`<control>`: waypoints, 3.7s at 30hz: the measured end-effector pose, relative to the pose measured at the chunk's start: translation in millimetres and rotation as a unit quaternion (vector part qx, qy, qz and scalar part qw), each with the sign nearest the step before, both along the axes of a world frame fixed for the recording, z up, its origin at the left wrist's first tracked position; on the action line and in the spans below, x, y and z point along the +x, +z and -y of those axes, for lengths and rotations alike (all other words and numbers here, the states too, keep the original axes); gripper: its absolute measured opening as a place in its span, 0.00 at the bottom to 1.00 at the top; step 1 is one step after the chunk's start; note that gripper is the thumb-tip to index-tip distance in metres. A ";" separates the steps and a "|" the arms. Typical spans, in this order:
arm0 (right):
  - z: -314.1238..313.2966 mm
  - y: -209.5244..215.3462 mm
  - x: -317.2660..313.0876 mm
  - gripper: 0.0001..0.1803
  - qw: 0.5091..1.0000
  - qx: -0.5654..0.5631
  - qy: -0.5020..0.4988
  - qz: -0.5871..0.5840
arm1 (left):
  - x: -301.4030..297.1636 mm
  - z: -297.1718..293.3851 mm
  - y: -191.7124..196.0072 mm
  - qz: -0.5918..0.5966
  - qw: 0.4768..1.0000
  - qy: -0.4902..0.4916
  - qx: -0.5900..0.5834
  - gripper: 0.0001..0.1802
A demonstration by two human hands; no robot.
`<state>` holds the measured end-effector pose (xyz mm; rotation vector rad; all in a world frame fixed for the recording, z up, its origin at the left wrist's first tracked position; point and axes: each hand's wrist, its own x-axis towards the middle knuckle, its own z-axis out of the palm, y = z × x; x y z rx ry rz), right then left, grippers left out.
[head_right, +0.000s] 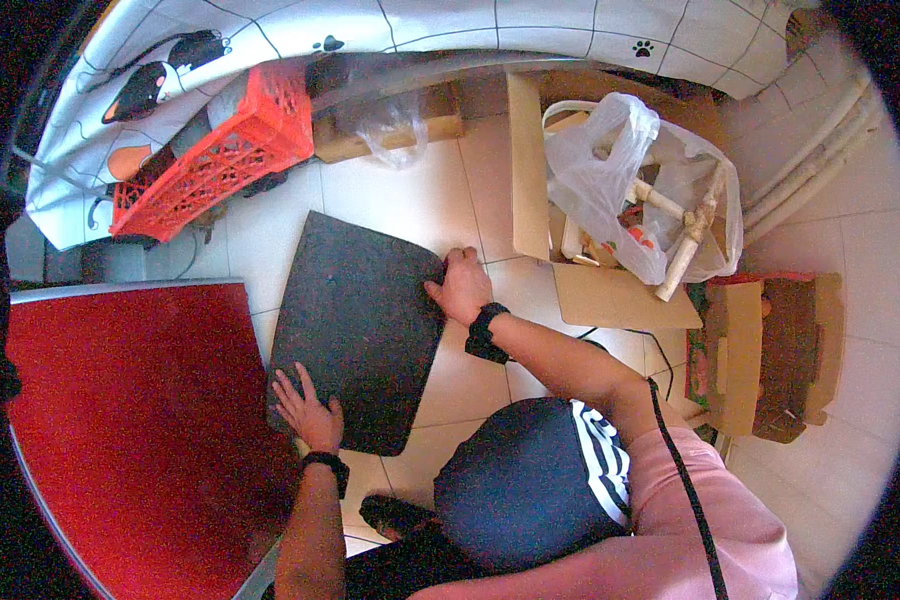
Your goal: The person sits on the floor and assembles a disassembled electronic device by connecting internal wires and snapping the casing halves together. They then place the assembled unit into a black carrying case along with a blue tool and a plastic bag, and finally move a mat and a steamer pot to the side.
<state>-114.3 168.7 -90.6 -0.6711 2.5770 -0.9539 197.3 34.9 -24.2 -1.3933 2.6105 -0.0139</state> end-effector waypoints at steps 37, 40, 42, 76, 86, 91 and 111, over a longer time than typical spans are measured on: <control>-93.2 42.4 -9.1 0.13 0.849 -0.244 -0.004 0.468 | -84.1 -104.8 11.0 -0.157 0.920 -0.234 0.273 0.49; -78.2 52.9 -7.2 0.15 0.893 -0.204 0.018 0.400 | -100.9 -142.1 -2.5 -0.140 0.939 -0.161 0.269 0.46; -77.0 57.9 -5.5 0.15 0.867 -0.272 0.029 0.417 | -111.5 -148.6 -14.4 -0.147 0.948 -0.113 0.260 0.43; 23.7 62.6 -11.7 0.29 0.895 -0.111 0.367 -0.226 | -80.1 56.8 -23.9 -0.150 0.957 0.007 0.250 0.09; 36.2 -5.7 -8.7 0.25 0.887 0.057 0.385 -0.249 | -76.0 64.2 -51.1 -0.153 0.987 -0.032 0.042 0.24; 37.2 8.1 -17.8 0.28 0.907 0.017 0.385 -0.171 | -87.3 90.7 -26.0 -0.208 0.818 0.138 0.519 0.33; -30.8 -6.4 14.7 0.43 0.919 -0.158 0.146 0.332 | -74.1 21.4 -13.8 -0.208 0.741 0.158 0.619 0.35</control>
